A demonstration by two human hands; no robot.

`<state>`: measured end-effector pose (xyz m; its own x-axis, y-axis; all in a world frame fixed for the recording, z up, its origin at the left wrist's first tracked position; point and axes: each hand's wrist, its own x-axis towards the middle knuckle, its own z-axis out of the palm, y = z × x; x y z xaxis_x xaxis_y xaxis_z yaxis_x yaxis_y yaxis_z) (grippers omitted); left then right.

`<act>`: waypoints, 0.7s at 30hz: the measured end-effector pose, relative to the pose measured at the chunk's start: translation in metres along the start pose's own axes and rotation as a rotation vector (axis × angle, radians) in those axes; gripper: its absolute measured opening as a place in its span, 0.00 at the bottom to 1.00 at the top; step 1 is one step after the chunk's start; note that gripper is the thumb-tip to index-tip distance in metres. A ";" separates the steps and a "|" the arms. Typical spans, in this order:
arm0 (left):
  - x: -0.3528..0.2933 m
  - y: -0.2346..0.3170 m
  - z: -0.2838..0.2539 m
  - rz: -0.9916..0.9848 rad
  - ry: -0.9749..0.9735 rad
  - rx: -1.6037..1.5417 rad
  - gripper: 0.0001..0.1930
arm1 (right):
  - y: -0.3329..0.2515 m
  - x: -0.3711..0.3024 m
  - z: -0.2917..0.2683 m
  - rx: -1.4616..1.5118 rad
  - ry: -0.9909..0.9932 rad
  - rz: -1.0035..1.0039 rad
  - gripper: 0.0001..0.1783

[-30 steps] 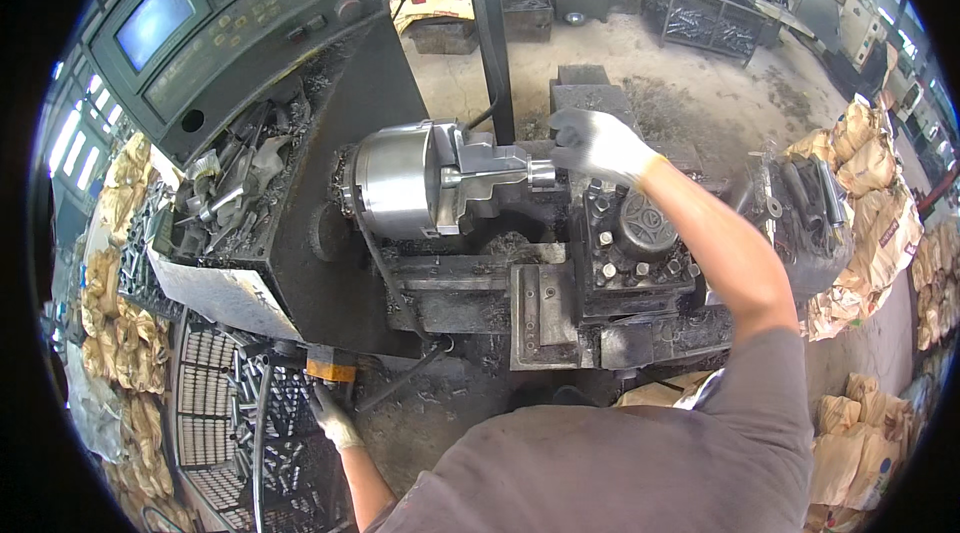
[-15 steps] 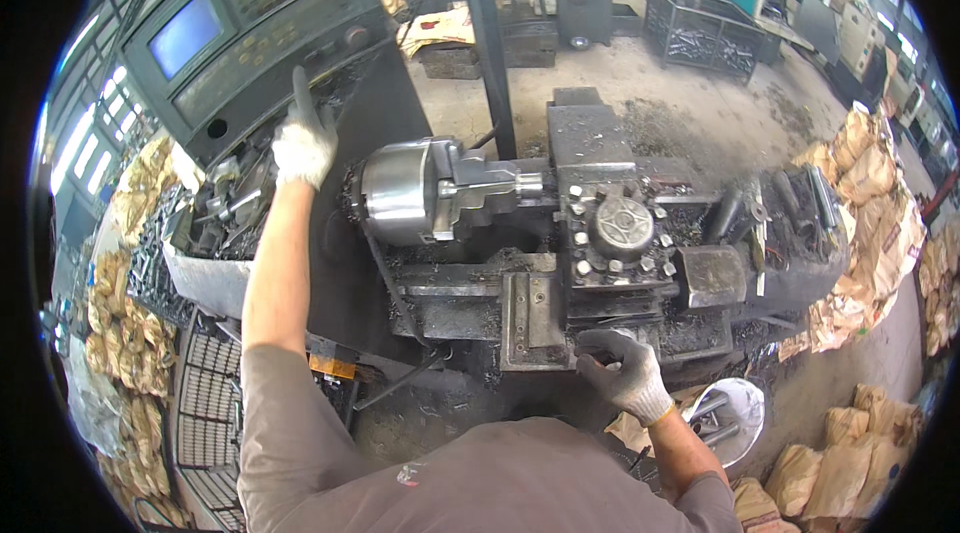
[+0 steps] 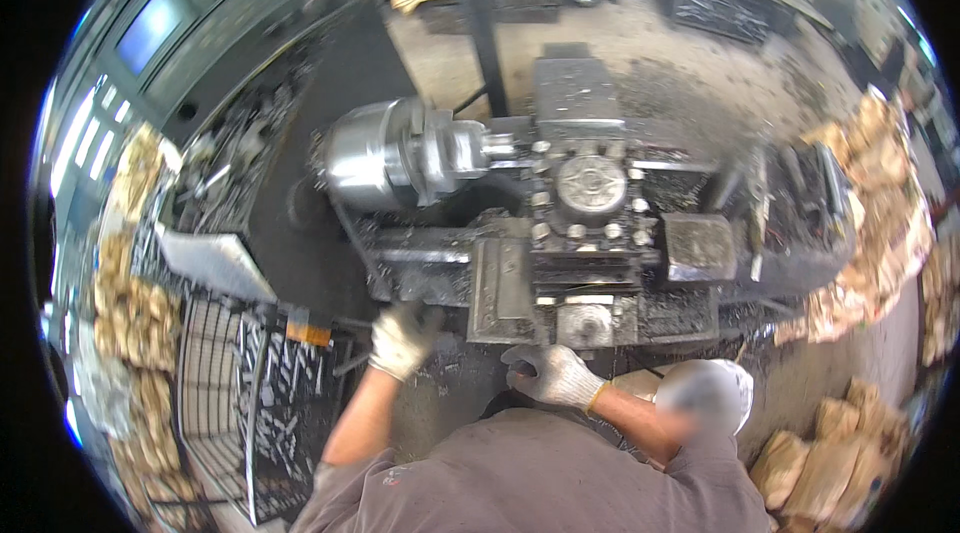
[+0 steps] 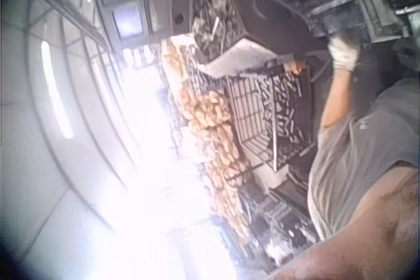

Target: The person operates a metal turning lathe, repeatedly loading cylindrical metal blanks into the chuck, starting the machine, and removing finished parts. The finished parts are placed into a wire basket nearby.

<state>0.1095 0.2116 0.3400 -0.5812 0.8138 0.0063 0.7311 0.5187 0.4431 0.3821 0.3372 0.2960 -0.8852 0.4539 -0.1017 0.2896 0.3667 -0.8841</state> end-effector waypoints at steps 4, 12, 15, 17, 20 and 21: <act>-0.225 -0.168 0.177 -0.817 -0.364 -0.185 0.27 | -0.030 0.028 0.027 -0.113 -0.290 -0.122 0.20; -0.743 -0.165 0.272 -1.464 -0.338 0.159 0.18 | -0.096 0.025 0.190 -0.209 -0.834 -0.367 0.20; -0.829 -0.087 0.313 -1.850 0.224 -0.113 0.15 | -0.146 -0.023 0.294 -0.320 -1.061 -0.615 0.20; -0.892 -0.021 0.376 -1.972 0.317 -0.277 0.14 | -0.187 -0.076 0.350 -0.321 -1.313 -0.737 0.20; -0.886 0.033 0.400 -1.988 0.045 -0.314 0.13 | -0.219 -0.160 0.417 -0.399 -1.487 -0.935 0.20; -0.881 0.066 0.423 -2.068 0.048 -0.325 0.13 | -0.226 -0.184 0.431 -0.427 -1.560 -0.993 0.22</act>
<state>0.8215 -0.3604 -0.0157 -0.2856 -0.7686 -0.5725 -0.9189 0.3893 -0.0643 0.3222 -0.1793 0.3176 -0.1873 -0.9661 -0.1778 -0.6186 0.2566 -0.7426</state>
